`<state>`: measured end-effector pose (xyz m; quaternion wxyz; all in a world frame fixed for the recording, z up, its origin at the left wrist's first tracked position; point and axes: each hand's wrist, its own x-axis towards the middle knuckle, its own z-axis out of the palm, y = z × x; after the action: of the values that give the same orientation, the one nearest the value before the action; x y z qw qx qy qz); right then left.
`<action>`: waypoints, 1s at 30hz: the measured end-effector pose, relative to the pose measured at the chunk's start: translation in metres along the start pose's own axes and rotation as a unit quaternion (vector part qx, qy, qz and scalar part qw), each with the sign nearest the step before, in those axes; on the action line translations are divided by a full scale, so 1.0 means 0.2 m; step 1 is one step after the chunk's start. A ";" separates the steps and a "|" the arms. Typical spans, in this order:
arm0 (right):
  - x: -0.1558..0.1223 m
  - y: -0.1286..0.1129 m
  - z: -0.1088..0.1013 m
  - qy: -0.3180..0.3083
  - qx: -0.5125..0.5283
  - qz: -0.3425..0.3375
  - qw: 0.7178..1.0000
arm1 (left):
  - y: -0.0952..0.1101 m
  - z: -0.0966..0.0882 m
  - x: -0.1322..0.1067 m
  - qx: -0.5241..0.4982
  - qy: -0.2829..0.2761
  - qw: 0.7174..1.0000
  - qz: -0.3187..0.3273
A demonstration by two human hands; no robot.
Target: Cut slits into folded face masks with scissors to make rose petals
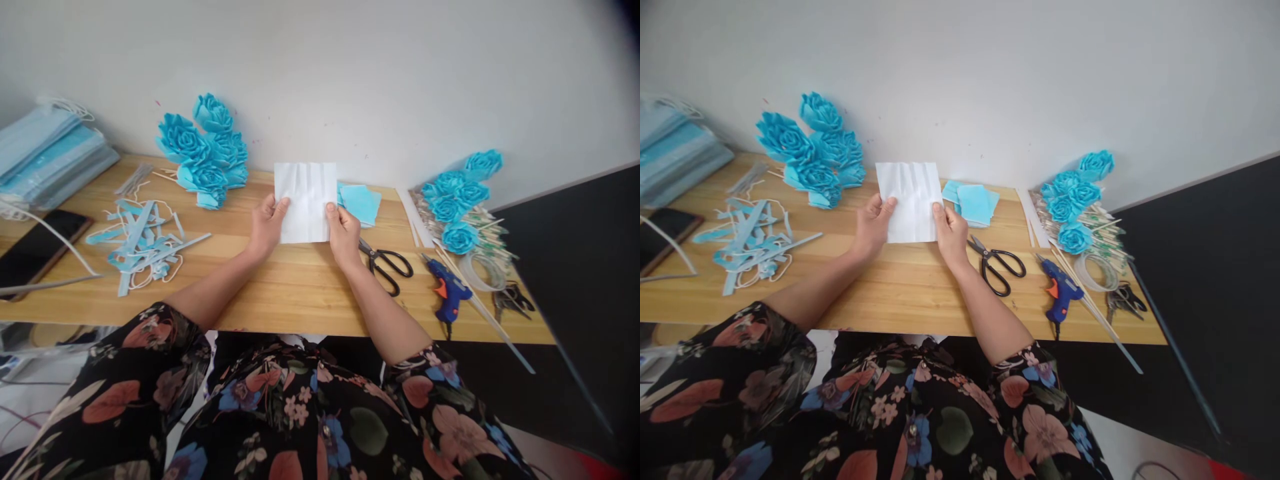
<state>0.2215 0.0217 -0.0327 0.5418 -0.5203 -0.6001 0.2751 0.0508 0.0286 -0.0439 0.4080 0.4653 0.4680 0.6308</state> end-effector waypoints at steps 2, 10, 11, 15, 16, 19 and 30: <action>0.00 0.00 0.00 0.009 -0.006 -0.006 1.000 | 0.00 0.01 -0.01 0.004 0.000 1.000 0.005; 0.02 -0.02 0.00 0.029 -0.036 -0.032 0.998 | 0.02 -0.01 0.02 0.009 -0.003 1.000 0.004; 0.02 -0.03 0.00 0.028 -0.033 -0.033 0.999 | 0.02 -0.01 0.03 0.008 -0.003 1.000 0.005; 0.01 -0.03 0.00 0.027 -0.014 -0.030 0.999 | 0.02 -0.01 0.02 0.001 -0.014 1.000 0.009; 0.00 -0.03 0.00 0.028 -0.011 -0.029 0.999 | 0.02 -0.01 0.02 -0.003 -0.013 1.000 0.009; 0.00 -0.03 0.00 0.028 -0.009 -0.022 0.999 | 0.02 0.00 0.01 -0.010 -0.004 1.000 0.007; 0.00 -0.01 0.00 0.022 -0.003 -0.014 1.000 | -0.01 -0.02 0.01 -0.018 -0.026 0.999 -0.009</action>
<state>0.2221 0.0217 -0.0314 0.5573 -0.5195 -0.5959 0.2538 0.0469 0.0289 -0.0452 0.4342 0.4697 0.4497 0.6234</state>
